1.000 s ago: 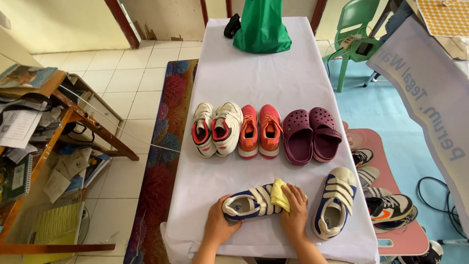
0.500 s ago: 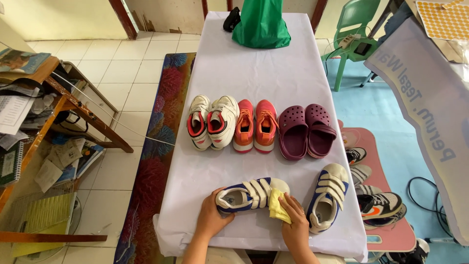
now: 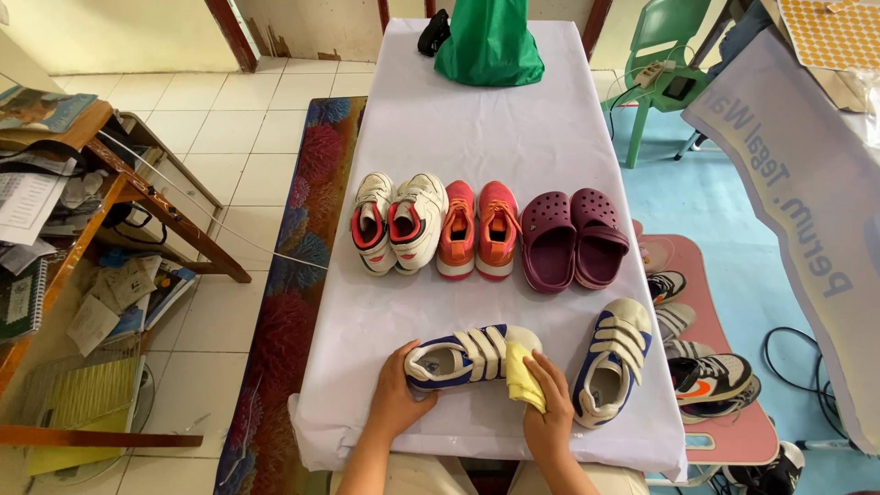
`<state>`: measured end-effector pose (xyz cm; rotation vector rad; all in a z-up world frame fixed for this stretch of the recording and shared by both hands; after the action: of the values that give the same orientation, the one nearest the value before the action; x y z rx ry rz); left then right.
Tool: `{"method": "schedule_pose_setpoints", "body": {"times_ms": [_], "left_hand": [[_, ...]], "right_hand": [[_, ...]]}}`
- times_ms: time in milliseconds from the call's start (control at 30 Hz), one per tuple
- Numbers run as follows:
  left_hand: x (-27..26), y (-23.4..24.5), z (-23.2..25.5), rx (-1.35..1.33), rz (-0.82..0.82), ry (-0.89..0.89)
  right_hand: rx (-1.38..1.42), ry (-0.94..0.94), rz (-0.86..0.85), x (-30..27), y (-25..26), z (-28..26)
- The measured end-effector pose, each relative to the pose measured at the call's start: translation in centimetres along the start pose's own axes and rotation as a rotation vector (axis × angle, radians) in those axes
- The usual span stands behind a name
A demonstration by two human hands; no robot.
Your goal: Cleaning a blue and white sneaker by wiping it thoroughly with a yellow cloth on a service table.
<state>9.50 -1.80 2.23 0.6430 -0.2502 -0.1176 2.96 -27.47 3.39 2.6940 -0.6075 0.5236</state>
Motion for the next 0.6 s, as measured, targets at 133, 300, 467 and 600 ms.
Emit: {"method": "schedule_pose_setpoints", "body": {"times_ms": [133,300,467,600], "left_hand": [[0.1,0.1,0.4,0.045,-0.036,0.061],[0.1,0.2,0.5,0.067,-0.016,0.032],[0.0,0.2,-0.7,-0.025,0.02,0.069],[-0.3,0.7,-2.4,-0.192,0.106,0.124]], "right_hand": [[-0.057,0.166,-0.014,0.8,-1.1,-0.5],[-0.07,0.303,-0.062,0.7,-2.2,0.3],[-0.034,0.223,0.002,1.2,-0.4,1.4],[0.0,0.076,0.012,0.9,0.3,2.8]]}}
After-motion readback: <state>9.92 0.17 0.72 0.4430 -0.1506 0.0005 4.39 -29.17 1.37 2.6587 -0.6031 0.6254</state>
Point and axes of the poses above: each hand's wrist, its own x-axis towards the middle knuckle, its own y-axis out of the back of the hand, z = x × y, the point moved 10 cm from there along x, towards the middle knuckle, and after that the axes turned 3 degrees about x, right-handed, at the moved point
